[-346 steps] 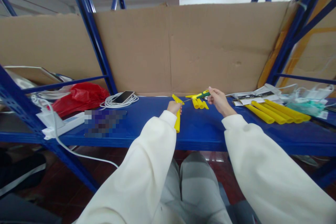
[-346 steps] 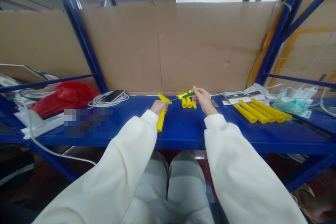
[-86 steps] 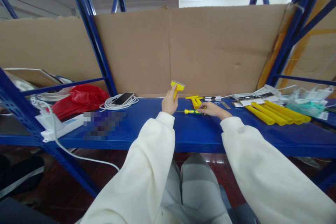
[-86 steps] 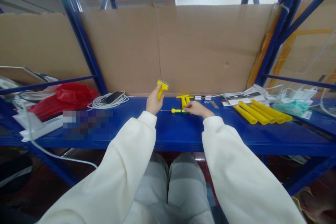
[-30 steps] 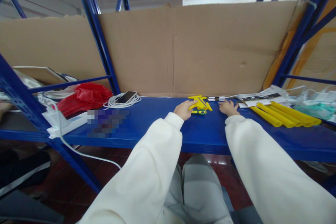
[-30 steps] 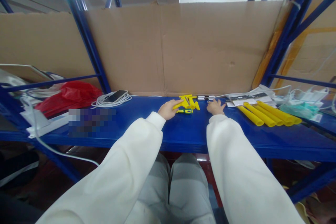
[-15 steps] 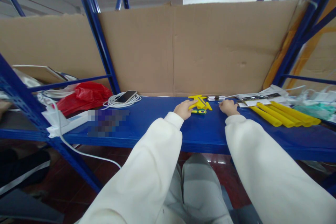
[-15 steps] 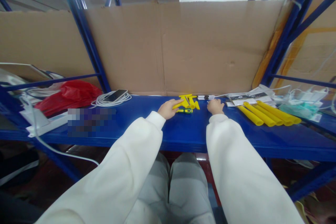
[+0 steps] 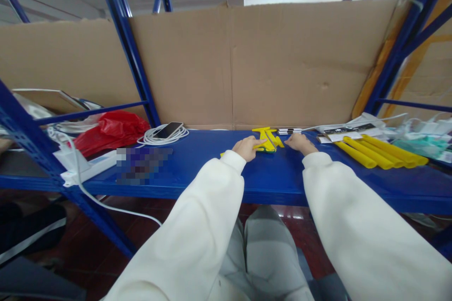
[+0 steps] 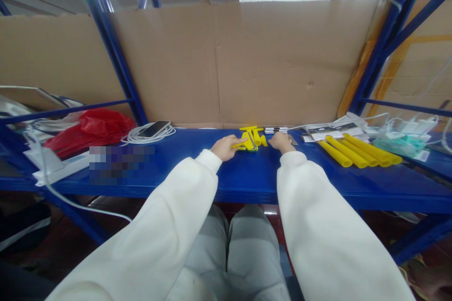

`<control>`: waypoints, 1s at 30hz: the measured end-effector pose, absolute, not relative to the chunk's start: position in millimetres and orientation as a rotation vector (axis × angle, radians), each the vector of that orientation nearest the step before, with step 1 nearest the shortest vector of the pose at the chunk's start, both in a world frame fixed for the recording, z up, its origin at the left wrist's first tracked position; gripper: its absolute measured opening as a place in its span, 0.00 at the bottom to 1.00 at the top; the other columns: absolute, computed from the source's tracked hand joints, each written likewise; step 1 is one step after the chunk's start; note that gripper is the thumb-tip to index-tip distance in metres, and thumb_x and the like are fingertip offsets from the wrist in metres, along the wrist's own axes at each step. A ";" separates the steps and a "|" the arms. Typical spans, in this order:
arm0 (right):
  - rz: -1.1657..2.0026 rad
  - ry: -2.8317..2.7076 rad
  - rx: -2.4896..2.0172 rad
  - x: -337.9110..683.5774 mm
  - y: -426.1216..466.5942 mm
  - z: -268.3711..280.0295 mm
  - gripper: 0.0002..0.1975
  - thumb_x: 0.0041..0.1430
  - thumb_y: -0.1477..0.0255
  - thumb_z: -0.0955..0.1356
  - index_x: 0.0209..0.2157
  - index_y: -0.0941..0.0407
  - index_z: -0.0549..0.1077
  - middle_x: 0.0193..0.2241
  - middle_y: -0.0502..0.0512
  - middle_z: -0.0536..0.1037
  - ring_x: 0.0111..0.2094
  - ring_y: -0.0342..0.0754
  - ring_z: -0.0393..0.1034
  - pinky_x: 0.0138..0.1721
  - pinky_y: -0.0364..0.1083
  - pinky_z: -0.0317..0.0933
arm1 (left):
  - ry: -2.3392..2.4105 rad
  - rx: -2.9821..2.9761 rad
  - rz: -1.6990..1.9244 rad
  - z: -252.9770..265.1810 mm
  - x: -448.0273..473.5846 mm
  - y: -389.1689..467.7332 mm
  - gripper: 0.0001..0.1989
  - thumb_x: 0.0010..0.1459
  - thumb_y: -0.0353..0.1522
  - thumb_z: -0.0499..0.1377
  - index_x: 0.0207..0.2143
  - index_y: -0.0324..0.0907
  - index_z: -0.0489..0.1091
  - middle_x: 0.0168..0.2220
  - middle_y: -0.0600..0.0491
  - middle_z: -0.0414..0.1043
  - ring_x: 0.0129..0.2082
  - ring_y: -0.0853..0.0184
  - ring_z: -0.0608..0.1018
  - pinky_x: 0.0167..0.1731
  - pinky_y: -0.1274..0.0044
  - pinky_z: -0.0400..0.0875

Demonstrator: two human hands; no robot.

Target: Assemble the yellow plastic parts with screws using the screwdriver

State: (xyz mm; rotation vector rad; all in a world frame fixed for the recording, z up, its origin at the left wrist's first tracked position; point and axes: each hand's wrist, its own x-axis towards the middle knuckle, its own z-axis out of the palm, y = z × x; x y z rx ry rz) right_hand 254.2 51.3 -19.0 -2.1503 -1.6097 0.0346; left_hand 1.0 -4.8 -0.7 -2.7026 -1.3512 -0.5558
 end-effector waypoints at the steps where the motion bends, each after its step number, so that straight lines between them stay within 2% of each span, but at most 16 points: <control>1: 0.068 -1.643 -2.066 251.2 51.4 -18.3 0.09 0.50 0.65 0.72 0.27 0.57 0.78 0.29 0.63 0.79 0.41 0.59 0.75 0.42 0.52 0.67 | -1.362 -2.696 -0.539 -0.5 0.7 -5.3 0.27 0.61 0.25 0.55 0.61 0.51 0.68 0.51 0.50 0.72 0.49 0.62 0.77 0.50 0.74 0.70; 4: 0.197 -1.708 -1.769 239.0 50.0 -15.8 0.11 0.51 0.68 0.71 0.19 0.56 0.73 0.20 0.56 0.75 0.29 0.51 0.73 0.33 0.46 0.65 | -1.398 -2.667 -0.486 0.7 0.2 -6.7 0.27 0.60 0.25 0.54 0.61 0.49 0.68 0.51 0.48 0.72 0.49 0.60 0.77 0.49 0.73 0.71; 7: 0.342 -1.739 -1.518 224.6 44.9 -13.4 0.11 0.49 0.67 0.71 0.19 0.57 0.72 0.20 0.53 0.75 0.25 0.46 0.68 0.29 0.43 0.62 | -1.455 -2.618 -0.436 2.4 0.7 -8.7 0.28 0.60 0.24 0.54 0.61 0.49 0.68 0.51 0.47 0.71 0.48 0.60 0.78 0.49 0.74 0.71; 13: 0.520 -1.862 -1.198 201.6 33.3 -12.8 0.15 0.45 0.58 0.72 0.21 0.57 0.73 0.23 0.50 0.75 0.27 0.45 0.67 0.32 0.44 0.62 | -1.511 -2.548 -0.384 1.6 4.0 -10.6 0.30 0.60 0.23 0.52 0.62 0.53 0.66 0.49 0.47 0.70 0.49 0.60 0.78 0.49 0.74 0.71; 18: 0.458 -1.966 -1.135 195.2 35.4 -13.5 0.11 0.46 0.63 0.71 0.21 0.56 0.72 0.24 0.50 0.75 0.28 0.45 0.67 0.36 0.45 0.63 | -1.510 -2.528 -0.358 0.2 5.9 -9.8 0.30 0.61 0.24 0.53 0.64 0.53 0.64 0.49 0.47 0.70 0.48 0.60 0.79 0.48 0.74 0.72; 24: 0.362 -2.019 -1.162 197.2 41.4 -16.0 0.08 0.48 0.67 0.70 0.21 0.56 0.73 0.21 0.49 0.73 0.25 0.44 0.66 0.32 0.44 0.62 | -1.499 -2.529 -0.347 0.6 6.6 -9.6 0.30 0.61 0.25 0.53 0.64 0.54 0.63 0.49 0.47 0.69 0.47 0.61 0.79 0.47 0.74 0.72; 30: 0.363 -1.986 -1.202 193.1 35.1 -12.4 0.07 0.48 0.70 0.70 0.20 0.56 0.73 0.23 0.50 0.75 0.28 0.45 0.68 0.34 0.44 0.63 | -1.491 -2.547 -0.375 0.6 8.0 -10.4 0.30 0.61 0.24 0.52 0.64 0.53 0.64 0.49 0.46 0.69 0.47 0.59 0.79 0.47 0.73 0.73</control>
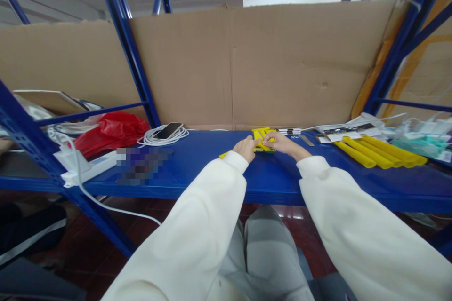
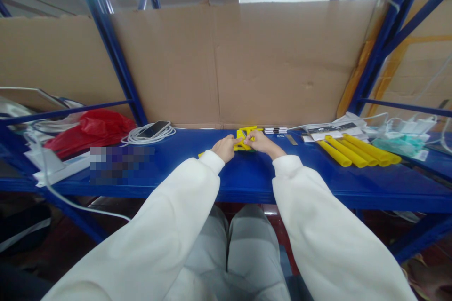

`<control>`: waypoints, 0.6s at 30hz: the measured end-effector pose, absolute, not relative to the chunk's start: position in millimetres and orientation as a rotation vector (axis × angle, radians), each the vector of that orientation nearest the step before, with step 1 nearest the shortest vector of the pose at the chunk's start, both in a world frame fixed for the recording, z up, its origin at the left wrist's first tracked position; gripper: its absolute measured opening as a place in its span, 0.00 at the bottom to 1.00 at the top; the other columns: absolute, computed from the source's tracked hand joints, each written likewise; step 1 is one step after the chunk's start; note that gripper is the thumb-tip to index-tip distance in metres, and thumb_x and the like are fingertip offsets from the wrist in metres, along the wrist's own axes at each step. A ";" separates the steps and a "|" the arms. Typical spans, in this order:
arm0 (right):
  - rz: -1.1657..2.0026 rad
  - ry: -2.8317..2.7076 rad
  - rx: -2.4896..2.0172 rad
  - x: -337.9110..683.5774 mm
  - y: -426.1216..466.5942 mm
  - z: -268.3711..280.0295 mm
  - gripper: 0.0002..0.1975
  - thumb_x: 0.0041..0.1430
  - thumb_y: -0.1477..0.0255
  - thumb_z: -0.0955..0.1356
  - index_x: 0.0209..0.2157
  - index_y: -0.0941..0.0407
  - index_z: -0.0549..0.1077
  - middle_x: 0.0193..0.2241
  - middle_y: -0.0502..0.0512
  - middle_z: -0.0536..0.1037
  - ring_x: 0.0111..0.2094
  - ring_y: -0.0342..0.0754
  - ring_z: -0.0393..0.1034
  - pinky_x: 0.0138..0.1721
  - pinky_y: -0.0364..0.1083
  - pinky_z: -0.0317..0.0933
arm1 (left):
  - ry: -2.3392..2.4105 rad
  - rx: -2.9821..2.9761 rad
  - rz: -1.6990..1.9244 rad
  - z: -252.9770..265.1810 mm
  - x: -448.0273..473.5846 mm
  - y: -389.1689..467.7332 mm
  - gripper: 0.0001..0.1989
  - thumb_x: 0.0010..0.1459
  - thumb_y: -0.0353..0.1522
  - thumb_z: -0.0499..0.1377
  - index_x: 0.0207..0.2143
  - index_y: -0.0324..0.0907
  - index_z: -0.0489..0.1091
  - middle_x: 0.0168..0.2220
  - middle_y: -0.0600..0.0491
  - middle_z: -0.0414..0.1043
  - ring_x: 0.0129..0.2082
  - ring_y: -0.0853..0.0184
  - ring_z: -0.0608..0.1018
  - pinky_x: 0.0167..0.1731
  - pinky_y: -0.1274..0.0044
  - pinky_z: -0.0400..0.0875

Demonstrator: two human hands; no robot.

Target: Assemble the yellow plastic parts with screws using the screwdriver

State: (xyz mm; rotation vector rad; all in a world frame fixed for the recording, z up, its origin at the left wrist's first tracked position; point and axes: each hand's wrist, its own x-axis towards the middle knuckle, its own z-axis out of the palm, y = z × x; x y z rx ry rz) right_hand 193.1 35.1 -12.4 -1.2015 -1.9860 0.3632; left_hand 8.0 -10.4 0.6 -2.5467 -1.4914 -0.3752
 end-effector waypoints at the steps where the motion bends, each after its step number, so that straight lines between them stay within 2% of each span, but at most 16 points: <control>1: 0.364 -1.977 -1.209 192.1 33.5 -11.5 0.07 0.48 0.71 0.70 0.19 0.56 0.73 0.23 0.50 0.76 0.28 0.45 0.69 0.34 0.44 0.63 | -1.494 -2.549 -0.380 0.9 8.1 -10.8 0.30 0.61 0.24 0.52 0.63 0.53 0.64 0.49 0.46 0.69 0.47 0.59 0.79 0.47 0.73 0.73; 13: 0.432 -1.877 -1.297 185.2 21.6 -4.2 0.07 0.48 0.75 0.71 0.19 0.57 0.72 0.27 0.53 0.78 0.32 0.47 0.73 0.41 0.47 0.65 | -1.503 -2.550 -0.397 1.3 8.1 -11.4 0.31 0.61 0.23 0.52 0.64 0.54 0.63 0.48 0.47 0.69 0.47 0.60 0.79 0.47 0.74 0.72; 18: 0.505 -1.822 -1.272 186.5 21.9 -7.6 0.06 0.47 0.73 0.72 0.21 0.57 0.71 0.26 0.51 0.77 0.30 0.45 0.71 0.39 0.45 0.66 | -1.481 -2.554 -0.410 0.9 7.9 -10.8 0.31 0.61 0.23 0.51 0.64 0.54 0.63 0.49 0.47 0.69 0.47 0.61 0.79 0.47 0.74 0.72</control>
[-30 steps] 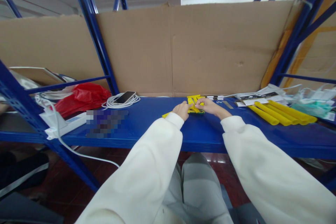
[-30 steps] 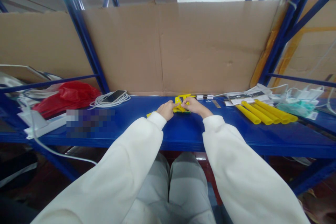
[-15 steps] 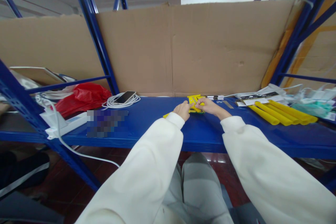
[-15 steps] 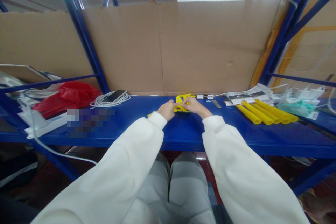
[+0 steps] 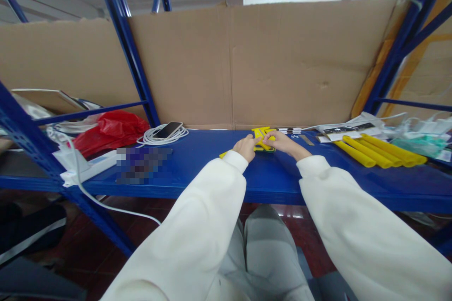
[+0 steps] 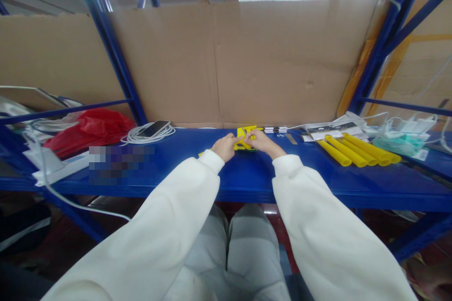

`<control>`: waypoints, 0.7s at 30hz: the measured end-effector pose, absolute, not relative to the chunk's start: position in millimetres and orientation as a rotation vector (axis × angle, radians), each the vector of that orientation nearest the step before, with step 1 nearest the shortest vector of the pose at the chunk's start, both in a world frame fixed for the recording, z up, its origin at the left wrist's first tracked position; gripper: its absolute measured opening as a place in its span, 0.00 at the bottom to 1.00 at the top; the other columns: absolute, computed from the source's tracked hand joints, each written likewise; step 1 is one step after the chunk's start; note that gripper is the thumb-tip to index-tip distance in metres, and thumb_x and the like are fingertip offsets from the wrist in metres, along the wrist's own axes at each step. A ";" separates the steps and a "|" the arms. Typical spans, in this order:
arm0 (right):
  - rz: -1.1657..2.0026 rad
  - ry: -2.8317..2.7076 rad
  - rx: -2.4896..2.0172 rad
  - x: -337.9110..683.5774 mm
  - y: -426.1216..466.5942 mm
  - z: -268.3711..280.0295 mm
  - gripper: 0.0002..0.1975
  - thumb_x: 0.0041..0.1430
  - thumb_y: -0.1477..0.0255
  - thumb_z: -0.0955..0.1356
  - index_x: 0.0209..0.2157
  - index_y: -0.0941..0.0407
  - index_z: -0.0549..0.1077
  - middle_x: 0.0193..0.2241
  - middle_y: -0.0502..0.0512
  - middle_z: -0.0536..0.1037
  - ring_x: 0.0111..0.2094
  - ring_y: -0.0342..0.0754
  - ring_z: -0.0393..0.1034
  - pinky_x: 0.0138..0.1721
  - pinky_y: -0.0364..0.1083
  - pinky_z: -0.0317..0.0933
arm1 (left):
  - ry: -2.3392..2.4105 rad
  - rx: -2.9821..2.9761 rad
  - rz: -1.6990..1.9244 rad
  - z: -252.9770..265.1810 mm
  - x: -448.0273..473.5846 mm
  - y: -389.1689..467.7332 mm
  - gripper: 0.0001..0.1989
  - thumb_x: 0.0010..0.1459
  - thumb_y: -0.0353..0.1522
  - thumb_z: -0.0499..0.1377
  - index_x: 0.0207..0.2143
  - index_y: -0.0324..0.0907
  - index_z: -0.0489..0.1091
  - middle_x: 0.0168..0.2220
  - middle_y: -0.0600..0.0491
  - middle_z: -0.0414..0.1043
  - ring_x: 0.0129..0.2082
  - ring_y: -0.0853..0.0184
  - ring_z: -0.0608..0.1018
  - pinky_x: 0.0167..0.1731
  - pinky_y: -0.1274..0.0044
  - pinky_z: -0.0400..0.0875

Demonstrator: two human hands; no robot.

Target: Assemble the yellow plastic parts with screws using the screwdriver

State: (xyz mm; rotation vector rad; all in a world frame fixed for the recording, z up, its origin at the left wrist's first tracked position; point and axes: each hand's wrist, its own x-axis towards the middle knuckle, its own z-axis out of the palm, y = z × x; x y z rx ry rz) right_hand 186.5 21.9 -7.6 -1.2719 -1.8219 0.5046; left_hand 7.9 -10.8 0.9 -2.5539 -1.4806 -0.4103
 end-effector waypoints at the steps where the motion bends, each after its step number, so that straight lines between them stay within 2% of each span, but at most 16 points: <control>1: 0.525 -1.814 -1.255 187.0 22.4 -9.0 0.06 0.47 0.73 0.72 0.22 0.57 0.71 0.25 0.50 0.76 0.29 0.44 0.70 0.37 0.45 0.66 | -1.476 -2.554 -0.411 0.9 7.7 -10.7 0.31 0.61 0.23 0.51 0.64 0.54 0.63 0.49 0.48 0.69 0.47 0.61 0.79 0.47 0.74 0.72; 5: 0.561 -1.734 -1.226 188.2 25.5 -12.9 0.08 0.48 0.72 0.73 0.28 0.56 0.70 0.26 0.48 0.74 0.28 0.43 0.69 0.34 0.44 0.67 | -1.469 -2.562 -0.424 0.9 7.2 -10.4 0.31 0.61 0.23 0.51 0.64 0.55 0.63 0.49 0.48 0.69 0.48 0.61 0.78 0.48 0.75 0.72; 11: 0.612 -1.601 -1.169 185.2 23.5 -8.9 0.09 0.52 0.73 0.72 0.34 0.55 0.69 0.36 0.53 0.78 0.37 0.44 0.73 0.42 0.46 0.69 | -1.584 -2.492 -0.559 2.0 6.3 -11.4 0.30 0.62 0.24 0.52 0.64 0.53 0.63 0.50 0.48 0.69 0.46 0.61 0.79 0.48 0.75 0.72; 16: 0.904 -1.557 -1.165 178.1 11.2 -1.4 0.10 0.56 0.77 0.69 0.39 0.55 0.67 0.28 0.50 0.78 0.27 0.43 0.74 0.34 0.44 0.70 | -1.604 -2.482 -0.594 2.8 6.2 -11.6 0.29 0.63 0.24 0.51 0.64 0.53 0.64 0.50 0.48 0.69 0.45 0.63 0.79 0.46 0.76 0.72; 21: 0.969 -1.532 -1.122 175.9 4.8 3.0 0.11 0.59 0.78 0.67 0.44 0.55 0.67 0.22 0.48 0.77 0.21 0.43 0.73 0.27 0.41 0.67 | -1.583 -2.493 -0.645 2.2 6.6 -8.9 0.29 0.63 0.24 0.52 0.64 0.51 0.63 0.49 0.47 0.70 0.47 0.63 0.78 0.49 0.76 0.71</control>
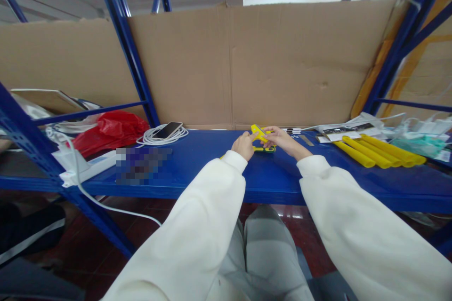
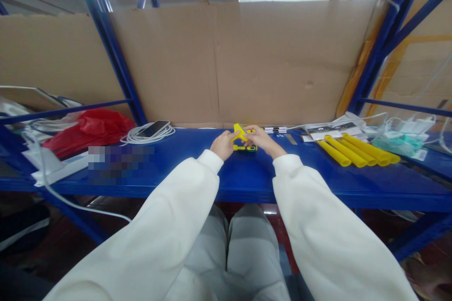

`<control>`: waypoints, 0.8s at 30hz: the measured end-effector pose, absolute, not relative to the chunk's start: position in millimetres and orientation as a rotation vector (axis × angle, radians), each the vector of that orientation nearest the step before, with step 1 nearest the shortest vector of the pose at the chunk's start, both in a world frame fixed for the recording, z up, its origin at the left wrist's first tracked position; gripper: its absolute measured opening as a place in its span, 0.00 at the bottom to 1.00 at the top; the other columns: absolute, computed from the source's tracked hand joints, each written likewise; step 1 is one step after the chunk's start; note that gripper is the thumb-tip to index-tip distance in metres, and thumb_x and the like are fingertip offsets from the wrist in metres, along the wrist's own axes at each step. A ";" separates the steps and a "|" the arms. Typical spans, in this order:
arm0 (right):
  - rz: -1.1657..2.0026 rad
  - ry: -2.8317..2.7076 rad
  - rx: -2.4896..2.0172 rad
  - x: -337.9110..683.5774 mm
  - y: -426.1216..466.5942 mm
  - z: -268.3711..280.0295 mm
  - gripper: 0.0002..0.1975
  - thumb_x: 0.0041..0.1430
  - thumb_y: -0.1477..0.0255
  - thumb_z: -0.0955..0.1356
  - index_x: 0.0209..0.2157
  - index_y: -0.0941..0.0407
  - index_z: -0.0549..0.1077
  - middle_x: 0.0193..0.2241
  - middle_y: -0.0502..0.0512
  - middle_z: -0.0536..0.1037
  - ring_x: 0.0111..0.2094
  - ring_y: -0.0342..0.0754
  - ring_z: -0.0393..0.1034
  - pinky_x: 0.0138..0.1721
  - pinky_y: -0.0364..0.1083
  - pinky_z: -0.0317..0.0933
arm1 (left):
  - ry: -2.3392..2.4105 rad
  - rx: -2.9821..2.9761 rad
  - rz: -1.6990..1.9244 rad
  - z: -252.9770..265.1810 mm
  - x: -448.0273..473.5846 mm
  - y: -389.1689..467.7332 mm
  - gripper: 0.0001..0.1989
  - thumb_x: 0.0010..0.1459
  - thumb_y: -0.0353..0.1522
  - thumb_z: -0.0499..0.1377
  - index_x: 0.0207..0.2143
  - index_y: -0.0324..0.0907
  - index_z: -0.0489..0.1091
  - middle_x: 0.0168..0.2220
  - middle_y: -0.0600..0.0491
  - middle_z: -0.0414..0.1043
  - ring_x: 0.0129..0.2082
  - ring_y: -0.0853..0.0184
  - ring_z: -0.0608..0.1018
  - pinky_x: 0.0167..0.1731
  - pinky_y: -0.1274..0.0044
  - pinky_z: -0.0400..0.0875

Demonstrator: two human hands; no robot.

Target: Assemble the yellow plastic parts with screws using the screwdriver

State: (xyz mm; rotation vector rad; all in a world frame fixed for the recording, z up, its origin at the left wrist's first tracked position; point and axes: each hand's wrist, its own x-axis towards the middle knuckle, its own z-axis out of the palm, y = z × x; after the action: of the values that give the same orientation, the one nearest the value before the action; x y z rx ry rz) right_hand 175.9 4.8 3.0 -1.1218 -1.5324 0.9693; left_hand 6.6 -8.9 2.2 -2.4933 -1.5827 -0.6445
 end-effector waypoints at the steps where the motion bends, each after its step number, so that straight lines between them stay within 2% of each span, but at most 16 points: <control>1: 0.978 -1.534 -1.111 176.5 4.9 2.9 0.11 0.60 0.78 0.67 0.44 0.55 0.67 0.22 0.49 0.78 0.21 0.43 0.73 0.27 0.41 0.67 | -1.593 -2.489 -0.654 2.2 6.6 -8.5 0.28 0.62 0.24 0.53 0.64 0.50 0.63 0.49 0.47 0.70 0.47 0.63 0.77 0.49 0.76 0.71; 9: 1.011 -1.580 -1.038 180.6 9.2 -3.4 0.15 0.59 0.72 0.70 0.48 0.56 0.68 0.26 0.51 0.81 0.22 0.42 0.74 0.27 0.41 0.66 | -1.643 -2.470 -0.679 3.3 6.2 -9.8 0.28 0.62 0.24 0.52 0.63 0.49 0.64 0.48 0.47 0.70 0.47 0.63 0.77 0.49 0.77 0.70; 17: 0.948 -1.523 -1.083 177.4 7.0 -0.5 0.12 0.59 0.79 0.68 0.45 0.57 0.68 0.21 0.48 0.78 0.19 0.41 0.70 0.27 0.41 0.65 | -1.584 -2.509 -0.614 1.8 5.8 -9.6 0.30 0.61 0.23 0.51 0.65 0.46 0.61 0.52 0.46 0.69 0.51 0.62 0.75 0.51 0.76 0.70; 24: 0.853 -1.433 -1.145 177.3 8.4 4.7 0.12 0.59 0.82 0.66 0.45 0.59 0.69 0.20 0.47 0.77 0.19 0.40 0.68 0.28 0.41 0.65 | -1.586 -2.504 -0.455 2.5 2.9 -11.8 0.36 0.62 0.24 0.51 0.70 0.54 0.48 0.52 0.46 0.67 0.49 0.60 0.77 0.46 0.73 0.72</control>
State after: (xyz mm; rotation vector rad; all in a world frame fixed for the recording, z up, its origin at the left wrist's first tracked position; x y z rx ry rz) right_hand 177.3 8.4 4.7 -1.1448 -1.4327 0.8526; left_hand 2.9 -11.8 2.5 -2.5042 -1.5865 -0.4553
